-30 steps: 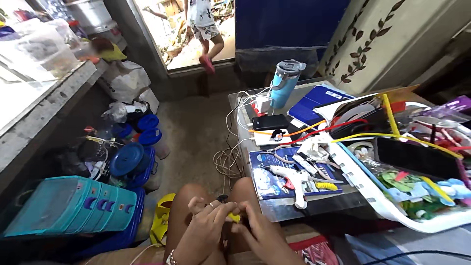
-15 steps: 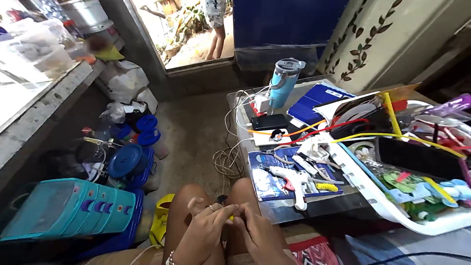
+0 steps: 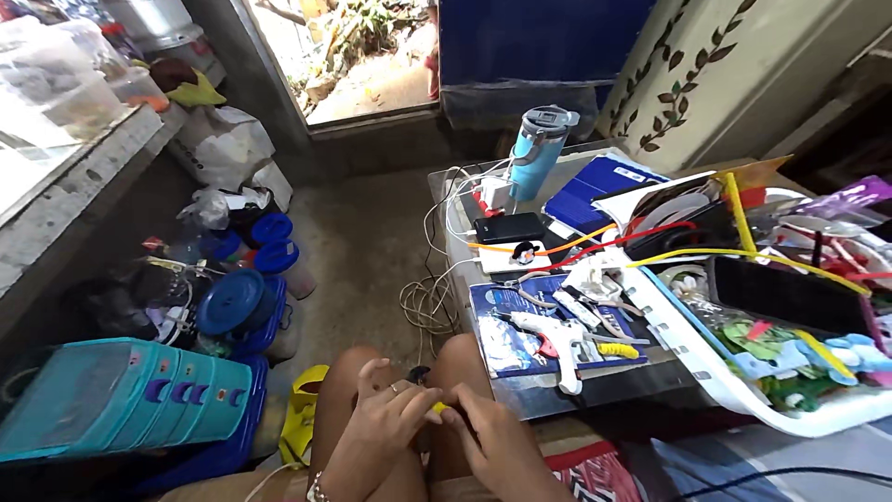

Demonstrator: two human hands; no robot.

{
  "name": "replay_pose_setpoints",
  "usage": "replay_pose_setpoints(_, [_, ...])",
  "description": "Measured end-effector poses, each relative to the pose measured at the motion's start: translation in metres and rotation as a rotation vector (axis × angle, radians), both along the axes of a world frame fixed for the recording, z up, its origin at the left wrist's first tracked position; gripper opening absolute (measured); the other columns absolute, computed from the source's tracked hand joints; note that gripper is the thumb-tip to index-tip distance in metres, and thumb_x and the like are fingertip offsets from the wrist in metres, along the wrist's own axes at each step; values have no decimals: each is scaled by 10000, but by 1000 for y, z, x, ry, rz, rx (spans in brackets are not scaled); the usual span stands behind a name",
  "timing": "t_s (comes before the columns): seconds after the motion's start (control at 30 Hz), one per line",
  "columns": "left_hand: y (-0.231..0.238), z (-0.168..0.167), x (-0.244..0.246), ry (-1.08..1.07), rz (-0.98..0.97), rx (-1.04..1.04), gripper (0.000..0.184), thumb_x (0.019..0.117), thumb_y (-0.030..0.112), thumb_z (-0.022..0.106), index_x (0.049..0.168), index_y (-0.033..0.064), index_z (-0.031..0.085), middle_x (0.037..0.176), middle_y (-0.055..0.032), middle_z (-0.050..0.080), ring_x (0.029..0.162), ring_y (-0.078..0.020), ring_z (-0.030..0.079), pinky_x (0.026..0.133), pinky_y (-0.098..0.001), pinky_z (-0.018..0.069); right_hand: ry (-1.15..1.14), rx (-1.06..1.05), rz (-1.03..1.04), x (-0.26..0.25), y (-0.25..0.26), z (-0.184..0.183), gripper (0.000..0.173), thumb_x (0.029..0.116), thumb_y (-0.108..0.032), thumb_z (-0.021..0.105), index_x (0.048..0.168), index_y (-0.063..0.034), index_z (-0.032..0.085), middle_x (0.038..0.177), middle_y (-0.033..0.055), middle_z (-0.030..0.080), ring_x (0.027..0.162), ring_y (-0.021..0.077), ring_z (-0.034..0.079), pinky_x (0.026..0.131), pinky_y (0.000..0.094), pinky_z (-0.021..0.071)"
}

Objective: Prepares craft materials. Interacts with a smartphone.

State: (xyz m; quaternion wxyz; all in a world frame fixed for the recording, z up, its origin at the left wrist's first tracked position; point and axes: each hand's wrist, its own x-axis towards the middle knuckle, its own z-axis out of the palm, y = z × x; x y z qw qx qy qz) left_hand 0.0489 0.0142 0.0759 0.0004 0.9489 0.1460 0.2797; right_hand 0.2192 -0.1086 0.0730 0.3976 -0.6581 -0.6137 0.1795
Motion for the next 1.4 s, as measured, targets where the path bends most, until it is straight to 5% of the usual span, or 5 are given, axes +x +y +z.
replay_pose_setpoints(0.17, [5,-2,-5,49,20,-29,363,1065,484,449,982,247,711,943,90,732,945,-64,684,1039,-422,418,-229,170,-24,-3,4,-1,186,994,-206,571,955,-85,706,781,32,697,702,160,708,602,318,595])
replay_pose_setpoints(0.4, [5,-4,-13,47,2,-193,392,1071,481,439,996,212,714,937,79,747,939,-51,684,1033,-365,431,-228,182,21,-5,7,-3,165,998,-189,572,951,-100,704,795,23,691,723,173,700,601,331,586])
replay_pose_setpoints(0.67, [3,2,-12,52,25,-296,291,1023,439,553,987,209,727,935,82,748,936,-43,692,1102,-433,395,-237,202,64,0,9,1,105,964,-156,613,935,-97,695,769,27,676,701,179,691,581,324,575])
replay_pose_setpoints(0.97, [-1,3,-6,33,63,-475,213,940,385,706,1010,187,741,935,80,750,924,-39,686,1057,-421,424,-336,250,25,6,6,-6,83,894,-87,660,939,-107,727,766,26,682,672,182,677,544,308,555])
replay_pose_setpoints(1.4, [-10,6,-3,-12,163,-315,235,963,436,648,915,236,761,882,110,758,916,-33,705,1124,-538,326,-267,194,31,4,3,0,109,971,-131,616,953,-76,709,765,41,688,690,180,704,580,316,582])
